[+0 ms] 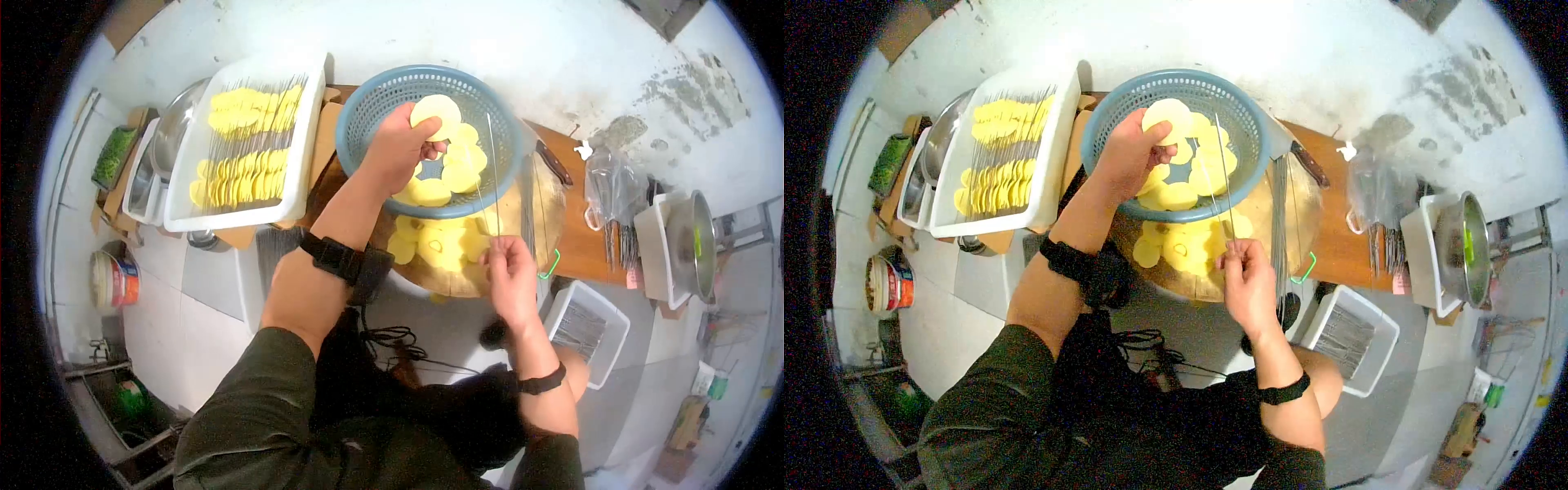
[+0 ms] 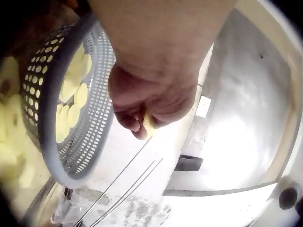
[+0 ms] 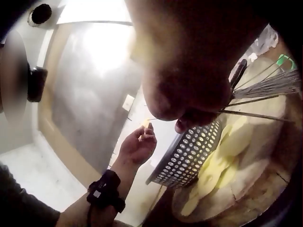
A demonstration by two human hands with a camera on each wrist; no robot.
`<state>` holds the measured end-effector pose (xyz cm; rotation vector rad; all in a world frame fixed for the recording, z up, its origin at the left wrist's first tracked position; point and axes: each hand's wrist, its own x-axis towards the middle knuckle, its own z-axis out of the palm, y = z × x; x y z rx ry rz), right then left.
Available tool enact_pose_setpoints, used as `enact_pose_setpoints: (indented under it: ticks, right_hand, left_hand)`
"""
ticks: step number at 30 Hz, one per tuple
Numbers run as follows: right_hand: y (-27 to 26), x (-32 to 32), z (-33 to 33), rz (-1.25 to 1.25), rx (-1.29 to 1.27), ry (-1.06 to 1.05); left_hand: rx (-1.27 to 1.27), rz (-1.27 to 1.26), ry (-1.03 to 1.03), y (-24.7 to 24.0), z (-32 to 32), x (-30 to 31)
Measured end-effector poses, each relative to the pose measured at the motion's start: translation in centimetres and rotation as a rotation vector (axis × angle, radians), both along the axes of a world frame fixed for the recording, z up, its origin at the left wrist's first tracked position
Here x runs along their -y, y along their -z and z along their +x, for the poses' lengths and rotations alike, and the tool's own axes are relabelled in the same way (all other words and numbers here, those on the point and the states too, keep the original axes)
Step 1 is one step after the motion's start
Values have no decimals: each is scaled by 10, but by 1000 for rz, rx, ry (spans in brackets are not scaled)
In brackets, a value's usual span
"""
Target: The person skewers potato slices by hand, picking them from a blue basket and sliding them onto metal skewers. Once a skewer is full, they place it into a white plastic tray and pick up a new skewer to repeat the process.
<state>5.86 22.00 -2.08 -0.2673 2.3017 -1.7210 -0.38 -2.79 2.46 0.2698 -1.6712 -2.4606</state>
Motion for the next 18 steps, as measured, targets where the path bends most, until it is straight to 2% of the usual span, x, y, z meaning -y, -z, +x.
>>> enact_pose_setpoints:
  ticks: [8, 18]
  right_hand:
    - [9, -1, 5, -31, -45, -2]
    - [11, -4, 8, 22, -118, -1]
  left_hand:
    - [-52, 105, 27, -1, 0, 5]
    - [-30, 64, 48, 3, -3, 6]
